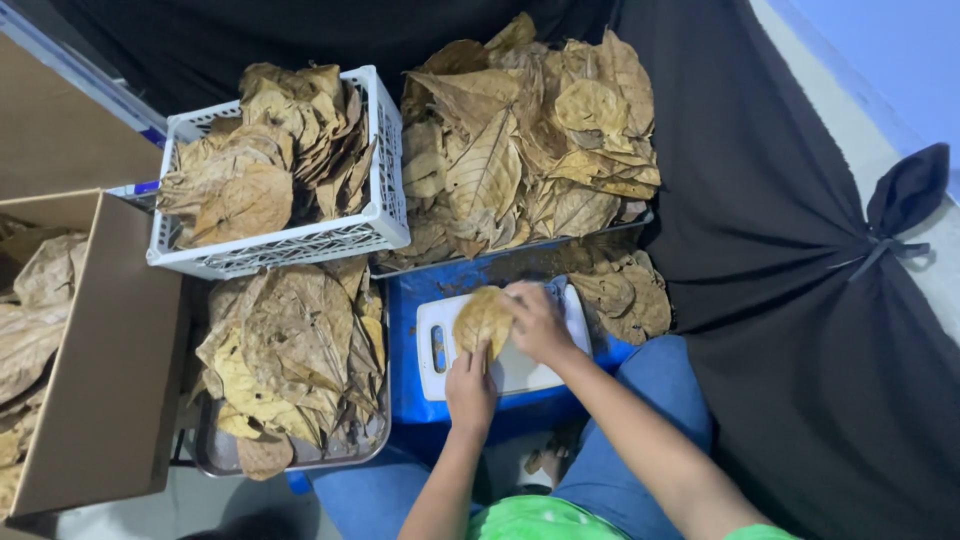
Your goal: The person sits on a low stool and cleans dried leaves by rubbing them with a cloth on a white cutting board. They pick up leaves from a tray, wipe them, and place them into a white basket.
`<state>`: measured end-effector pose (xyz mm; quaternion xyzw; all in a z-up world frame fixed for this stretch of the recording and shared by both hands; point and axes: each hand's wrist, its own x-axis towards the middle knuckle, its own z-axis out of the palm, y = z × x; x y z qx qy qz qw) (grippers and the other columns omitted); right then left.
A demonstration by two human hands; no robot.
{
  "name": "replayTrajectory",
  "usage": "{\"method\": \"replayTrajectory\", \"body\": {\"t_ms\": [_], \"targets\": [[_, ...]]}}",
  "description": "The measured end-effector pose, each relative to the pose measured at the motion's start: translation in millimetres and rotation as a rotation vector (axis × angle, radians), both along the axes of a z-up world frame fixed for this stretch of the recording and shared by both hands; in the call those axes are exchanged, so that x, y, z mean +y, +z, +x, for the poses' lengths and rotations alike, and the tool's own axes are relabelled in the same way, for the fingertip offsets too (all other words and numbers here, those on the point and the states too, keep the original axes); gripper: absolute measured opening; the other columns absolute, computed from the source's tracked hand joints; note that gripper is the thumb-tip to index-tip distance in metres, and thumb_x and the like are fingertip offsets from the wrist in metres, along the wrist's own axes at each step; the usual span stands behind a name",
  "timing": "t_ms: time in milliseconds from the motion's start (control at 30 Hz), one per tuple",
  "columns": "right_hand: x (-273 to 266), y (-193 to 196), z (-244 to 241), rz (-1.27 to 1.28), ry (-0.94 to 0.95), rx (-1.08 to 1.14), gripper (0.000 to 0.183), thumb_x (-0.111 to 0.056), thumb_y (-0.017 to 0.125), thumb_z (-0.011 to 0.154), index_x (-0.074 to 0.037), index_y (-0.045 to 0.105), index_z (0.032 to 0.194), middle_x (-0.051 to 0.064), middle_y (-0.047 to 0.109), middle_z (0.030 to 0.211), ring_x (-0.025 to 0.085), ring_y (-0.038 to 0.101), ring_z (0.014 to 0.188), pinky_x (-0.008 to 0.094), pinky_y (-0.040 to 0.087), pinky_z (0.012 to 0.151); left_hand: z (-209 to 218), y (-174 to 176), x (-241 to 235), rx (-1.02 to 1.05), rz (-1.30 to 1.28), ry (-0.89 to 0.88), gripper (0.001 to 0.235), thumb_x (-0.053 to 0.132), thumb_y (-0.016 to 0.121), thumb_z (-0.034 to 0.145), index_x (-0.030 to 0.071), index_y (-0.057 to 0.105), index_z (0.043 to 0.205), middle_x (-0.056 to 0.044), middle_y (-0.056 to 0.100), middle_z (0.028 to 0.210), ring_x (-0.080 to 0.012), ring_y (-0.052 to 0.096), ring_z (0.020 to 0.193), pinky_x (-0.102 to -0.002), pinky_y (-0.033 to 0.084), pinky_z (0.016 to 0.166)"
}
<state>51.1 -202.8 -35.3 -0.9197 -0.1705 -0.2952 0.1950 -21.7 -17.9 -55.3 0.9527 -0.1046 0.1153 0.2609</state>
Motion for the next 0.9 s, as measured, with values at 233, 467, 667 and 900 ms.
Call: {"method": "replayTrajectory", "body": {"t_ms": [233,467,667,900], "targets": [[-37.9,-6.4,-34.4,-0.158,-0.29,0.742,0.047,-0.021,0.052,0.106,-0.033,0.051,0.151,0.008,0.037,0.159,0.03,0.035,0.151,0.046,0.041,0.119,2.8,35.4,-5.2,0.43,0.269,-0.247,0.056,0.029,0.06,0.093,0.022,0.047,0.147,-0.001,0.052,0.114,-0.0225,0.055,0.109,-0.038,0.046,0.089],[-50.1,-45.9,-60.2,0.205,-0.397,0.574,0.043,-0.018,0.049,0.105,-0.033,0.061,0.143,0.012,0.054,0.136,0.037,0.059,0.121,0.051,0.054,0.099,2.3,65.2,5.5,0.529,-0.259,-0.275,0.052,0.009,0.055,0.096,0.013,0.047,0.147,-0.012,0.053,0.127,-0.0371,0.061,0.117,-0.046,0.053,0.099],[22.3,-13.6,-112.5,0.353,-0.161,0.446,0.051,-0.003,0.056,0.095,-0.027,0.068,0.139,0.024,0.051,0.138,0.048,0.052,0.129,0.05,0.047,0.108,13.4,31.1,19.5,0.534,0.057,-0.288,0.053,0.03,0.073,0.09,0.025,0.058,0.14,0.003,0.05,0.131,-0.0219,0.052,0.124,-0.042,0.047,0.105],[33.3,-75.1,-115.7,0.021,0.008,0.468,0.07,0.008,0.053,0.084,-0.023,0.057,0.147,0.019,0.04,0.159,0.041,0.032,0.149,0.051,0.031,0.119,11.7,12.5,21.1,0.505,-0.06,-0.244,0.093,0.025,0.078,0.086,0.02,0.022,0.16,-0.008,0.017,0.164,-0.0346,0.016,0.149,-0.059,0.027,0.111]]}}
